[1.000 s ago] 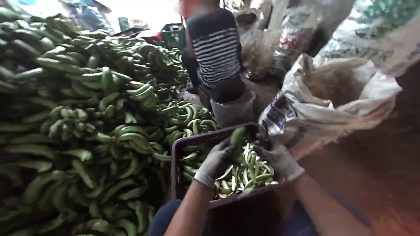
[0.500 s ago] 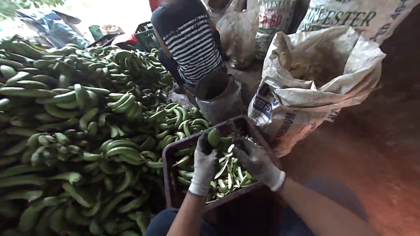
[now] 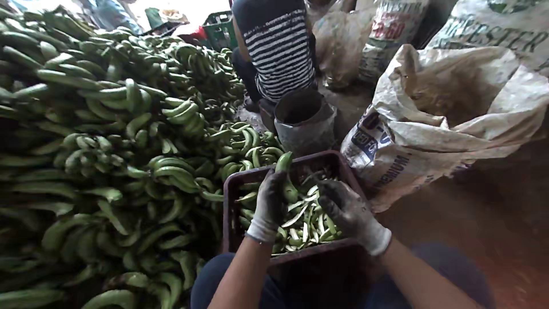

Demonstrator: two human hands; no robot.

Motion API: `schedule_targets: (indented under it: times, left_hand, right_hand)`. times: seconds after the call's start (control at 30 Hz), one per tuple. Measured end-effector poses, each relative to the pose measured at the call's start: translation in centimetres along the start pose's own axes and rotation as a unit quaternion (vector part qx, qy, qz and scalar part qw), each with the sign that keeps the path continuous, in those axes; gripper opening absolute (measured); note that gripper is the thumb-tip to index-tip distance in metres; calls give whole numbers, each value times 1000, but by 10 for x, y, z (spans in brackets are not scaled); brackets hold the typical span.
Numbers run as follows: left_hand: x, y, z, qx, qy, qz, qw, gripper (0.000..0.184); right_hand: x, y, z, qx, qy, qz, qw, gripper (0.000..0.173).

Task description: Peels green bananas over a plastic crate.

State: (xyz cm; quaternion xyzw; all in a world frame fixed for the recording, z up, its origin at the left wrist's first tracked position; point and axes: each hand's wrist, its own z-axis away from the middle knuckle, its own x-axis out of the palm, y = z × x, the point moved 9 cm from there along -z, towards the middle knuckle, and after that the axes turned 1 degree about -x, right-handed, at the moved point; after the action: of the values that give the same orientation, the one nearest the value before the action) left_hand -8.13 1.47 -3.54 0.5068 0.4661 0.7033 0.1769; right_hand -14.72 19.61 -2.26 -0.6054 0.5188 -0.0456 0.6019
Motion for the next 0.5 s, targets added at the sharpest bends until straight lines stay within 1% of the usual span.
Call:
schedule_targets:
  times: [0.1, 0.17, 0.23, 0.33, 0.4, 0.43, 0.47, 0.5]
  left_hand:
    - [1, -3, 1, -11, 35, -9, 999, 32]
    - [1, -4, 2, -17, 31, -28, 999, 38]
    - [2, -7, 3, -24, 23, -48, 998, 47]
    - [5, -12, 7, -40, 0, -93, 995, 49]
    - [9, -15, 9, -55, -6, -135, 989, 45]
    - [10, -18, 9, -63, 4, -159, 985, 46]
    - [10, -19, 9, -72, 15, -181, 981, 48]
    - [10, -20, 10, -77, 22, -191, 978, 49]
  right_hand:
    - [15, -18, 8, -74, -19, 28, 997, 59]
    - [25, -21, 10, -90, -42, 59, 993, 57]
    - [31, -18, 8, -83, -61, 66, 992, 58]
    - [32, -11, 1, -61, -62, 78, 993, 57]
    - [24, -3, -9, -36, -19, 124, 991, 54]
    - [16, 6, -15, -13, 15, 152, 988, 52]
    - [5, 19, -22, 28, 41, 176, 983, 50]
    - [-6, 35, -28, 85, 49, 181, 979, 50]
